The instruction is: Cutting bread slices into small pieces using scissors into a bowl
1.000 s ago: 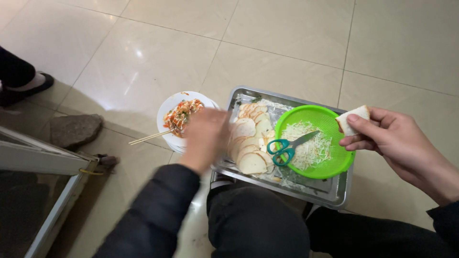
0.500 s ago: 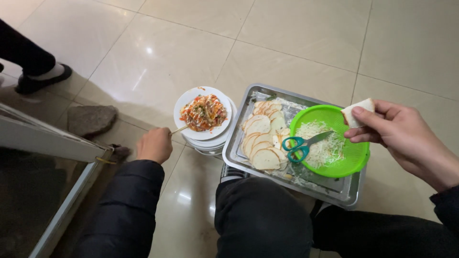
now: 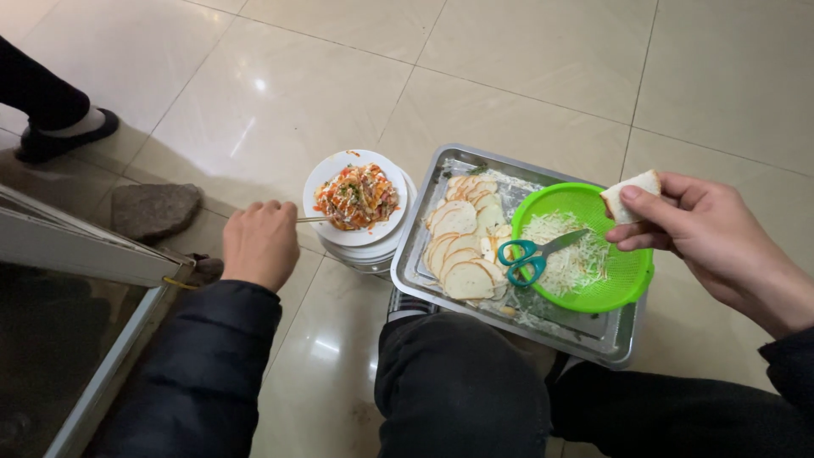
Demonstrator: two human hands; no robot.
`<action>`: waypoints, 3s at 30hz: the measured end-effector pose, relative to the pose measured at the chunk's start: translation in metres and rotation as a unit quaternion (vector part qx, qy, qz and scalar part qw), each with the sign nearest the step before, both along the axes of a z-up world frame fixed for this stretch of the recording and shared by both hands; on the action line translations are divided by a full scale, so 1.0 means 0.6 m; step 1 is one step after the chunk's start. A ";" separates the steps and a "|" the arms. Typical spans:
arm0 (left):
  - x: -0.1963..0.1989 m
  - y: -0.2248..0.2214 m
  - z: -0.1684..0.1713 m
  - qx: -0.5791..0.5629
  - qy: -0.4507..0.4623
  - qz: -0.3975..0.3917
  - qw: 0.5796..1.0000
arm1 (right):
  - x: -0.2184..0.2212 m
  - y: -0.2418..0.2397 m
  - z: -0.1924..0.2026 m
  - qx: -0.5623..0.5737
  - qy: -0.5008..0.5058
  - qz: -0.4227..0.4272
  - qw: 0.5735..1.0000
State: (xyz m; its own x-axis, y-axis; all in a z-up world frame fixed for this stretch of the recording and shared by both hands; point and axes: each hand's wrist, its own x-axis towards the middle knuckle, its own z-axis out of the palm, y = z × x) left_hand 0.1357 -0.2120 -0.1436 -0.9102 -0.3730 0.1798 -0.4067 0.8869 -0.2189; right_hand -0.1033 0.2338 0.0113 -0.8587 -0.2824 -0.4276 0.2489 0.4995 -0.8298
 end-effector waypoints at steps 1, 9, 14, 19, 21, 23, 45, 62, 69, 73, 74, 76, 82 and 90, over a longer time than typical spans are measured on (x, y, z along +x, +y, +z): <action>-0.006 0.007 0.005 0.000 0.000 0.000 1.000 | 0.001 -0.001 0.003 0.000 0.000 0.000 1.000; -0.033 0.012 -0.066 -0.065 -0.008 -0.054 0.996 | 0.011 -0.008 0.017 0.018 -0.003 -0.008 1.000; -0.032 0.012 -0.073 -0.073 -0.032 -0.059 0.995 | -0.002 0.009 -0.003 -0.007 0.001 0.001 1.000; -0.037 0.019 -0.020 -0.055 -0.038 -0.053 0.996 | 0.001 0.008 0.001 -0.010 0.002 0.002 1.000; -0.041 0.022 0.005 -0.055 -0.028 -0.051 0.997 | 0.005 0.002 0.007 0.010 0.001 -0.004 1.000; -0.049 0.030 0.016 -0.091 0.003 -0.079 0.993 | 0.003 0.003 0.003 0.007 0.000 -0.004 1.000; -0.086 0.055 -0.018 -0.194 -0.002 -0.213 0.957 | 0.000 0.008 -0.002 0.003 -0.001 -0.008 1.000; -0.057 0.059 -0.018 -0.215 -0.009 -0.217 0.952 | -0.005 0.017 -0.012 -0.010 -0.004 -0.001 1.000; -0.067 0.063 -0.024 -0.193 0.007 -0.233 0.953 | -0.002 0.012 -0.008 0.002 -0.001 0.001 1.000; -0.064 0.058 -0.043 -0.190 -0.039 -0.233 0.953 | 0.002 0.006 -0.002 0.013 -0.005 0.002 1.000; -0.059 0.059 -0.038 -0.187 -0.028 -0.233 0.954 | 0.002 0.005 -0.002 0.014 -0.008 0.000 1.000; -0.056 0.067 -0.027 -0.182 -0.015 -0.235 0.955 | -0.001 0.011 -0.002 0.018 -0.009 -0.005 1.000; -0.055 0.062 -0.023 -0.184 0.014 -0.189 0.964 | 0.001 -0.003 -0.002 0.037 -0.008 0.000 0.999; -0.066 0.075 -0.014 -0.144 0.052 -0.185 0.971 | 0.001 0.002 -0.005 0.023 -0.009 -0.003 1.000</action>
State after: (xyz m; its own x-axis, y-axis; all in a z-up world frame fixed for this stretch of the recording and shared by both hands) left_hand 0.0958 -0.1670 -0.1523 -0.9438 0.0548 0.3258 -0.1053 0.8848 -0.4540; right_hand -0.1028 0.2351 0.0085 -0.8521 -0.2573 -0.4557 0.2669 0.5353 -0.8014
